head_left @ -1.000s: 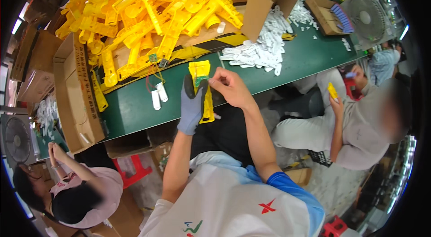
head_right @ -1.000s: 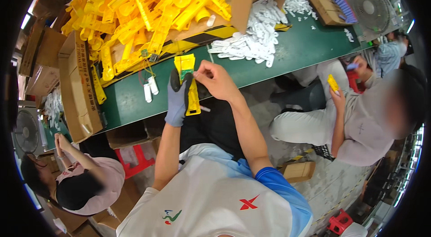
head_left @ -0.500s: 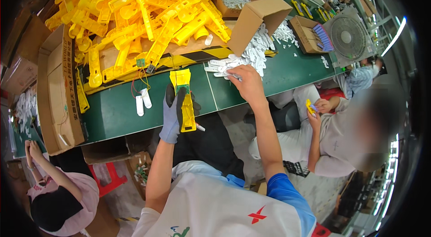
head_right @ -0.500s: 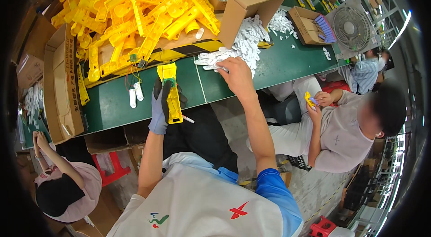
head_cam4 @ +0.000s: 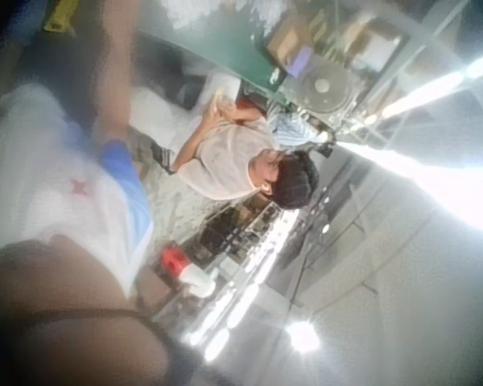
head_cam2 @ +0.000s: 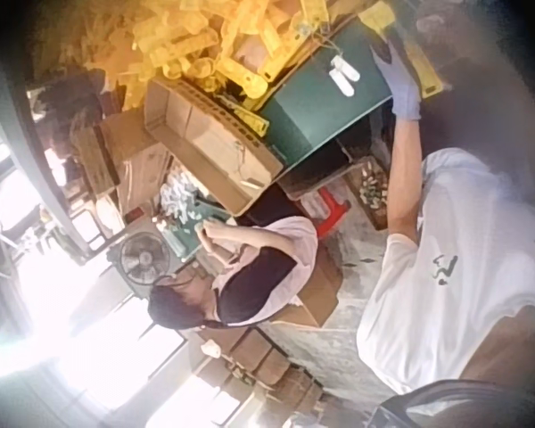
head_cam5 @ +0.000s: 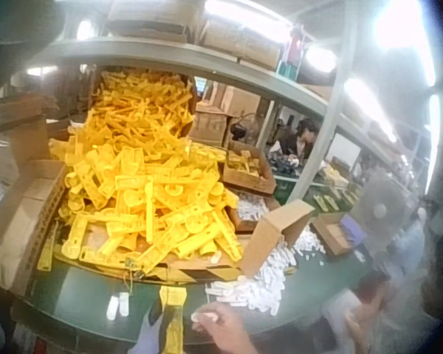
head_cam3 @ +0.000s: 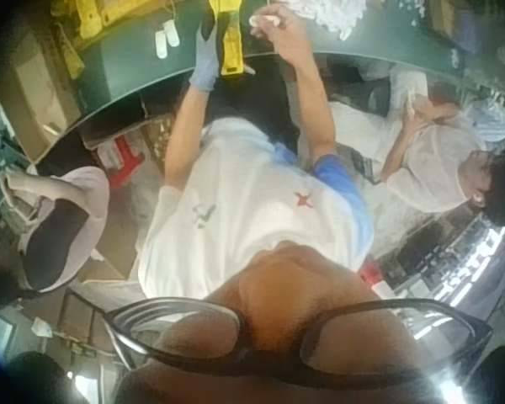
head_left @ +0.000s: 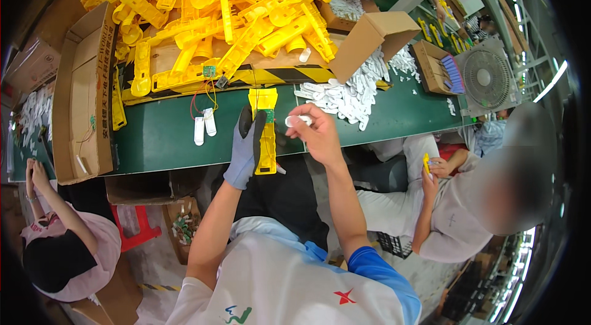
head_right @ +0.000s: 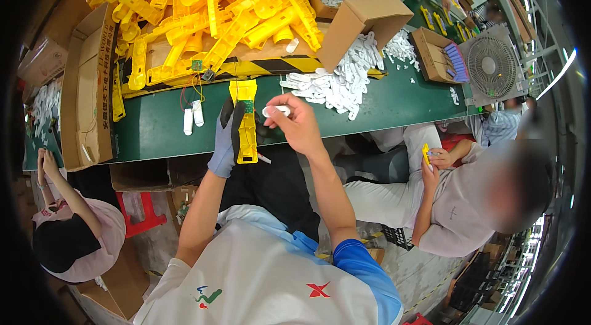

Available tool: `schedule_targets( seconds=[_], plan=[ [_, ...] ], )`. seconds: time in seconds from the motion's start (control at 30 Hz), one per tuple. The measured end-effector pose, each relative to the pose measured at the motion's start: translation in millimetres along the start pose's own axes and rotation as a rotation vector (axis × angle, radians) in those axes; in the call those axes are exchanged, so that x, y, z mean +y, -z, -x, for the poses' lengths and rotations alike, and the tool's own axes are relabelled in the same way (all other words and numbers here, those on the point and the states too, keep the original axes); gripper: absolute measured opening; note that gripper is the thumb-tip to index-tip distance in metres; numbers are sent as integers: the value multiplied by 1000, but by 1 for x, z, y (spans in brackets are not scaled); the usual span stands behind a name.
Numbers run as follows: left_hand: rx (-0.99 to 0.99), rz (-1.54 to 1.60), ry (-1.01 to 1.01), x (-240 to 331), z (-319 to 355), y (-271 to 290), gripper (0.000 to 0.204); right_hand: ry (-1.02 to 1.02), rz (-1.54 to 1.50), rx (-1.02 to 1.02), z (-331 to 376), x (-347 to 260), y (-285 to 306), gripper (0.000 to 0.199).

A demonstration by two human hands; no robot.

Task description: The recorder is assembling small handheld electronics, placing green circuit boards and battery contacts into yellow plastic housings.

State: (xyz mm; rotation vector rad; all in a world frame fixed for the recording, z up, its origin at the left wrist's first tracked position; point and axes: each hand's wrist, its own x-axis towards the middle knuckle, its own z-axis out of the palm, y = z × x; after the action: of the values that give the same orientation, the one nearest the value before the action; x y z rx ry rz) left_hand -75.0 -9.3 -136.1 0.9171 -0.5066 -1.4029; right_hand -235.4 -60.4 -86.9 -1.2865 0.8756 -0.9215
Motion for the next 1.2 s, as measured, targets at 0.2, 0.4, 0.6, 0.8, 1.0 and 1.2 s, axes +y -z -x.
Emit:
schedule_targets(
  seconds=[0.2, 0.4, 0.6, 0.8, 1.0, 1.2],
  plan=[
    [64, -161, -88, -22, -5, 10, 32, -24, 52, -109, -2, 23, -2, 12],
    [51, -189, -133, -13, -2, 3, 27, -2, 23, -72, -6, 29, -6, 8],
    [27, -173, -17, -4, 3, 3, 23, -26, -48, -87, -3, 30, -8, 9],
    [16, -173, -42, 0, 7, -6, 25, 18, -86, -113, -2, 34, -5, 11],
    [-22, -165, 42, 5, 8, -9, 28, 6, -43, -53, 4, 34, -9, 12],
    [58, -320, -46, -13, 7, 7, 32, 50, -36, -19, 7, 39, -13, 16]
  ],
)
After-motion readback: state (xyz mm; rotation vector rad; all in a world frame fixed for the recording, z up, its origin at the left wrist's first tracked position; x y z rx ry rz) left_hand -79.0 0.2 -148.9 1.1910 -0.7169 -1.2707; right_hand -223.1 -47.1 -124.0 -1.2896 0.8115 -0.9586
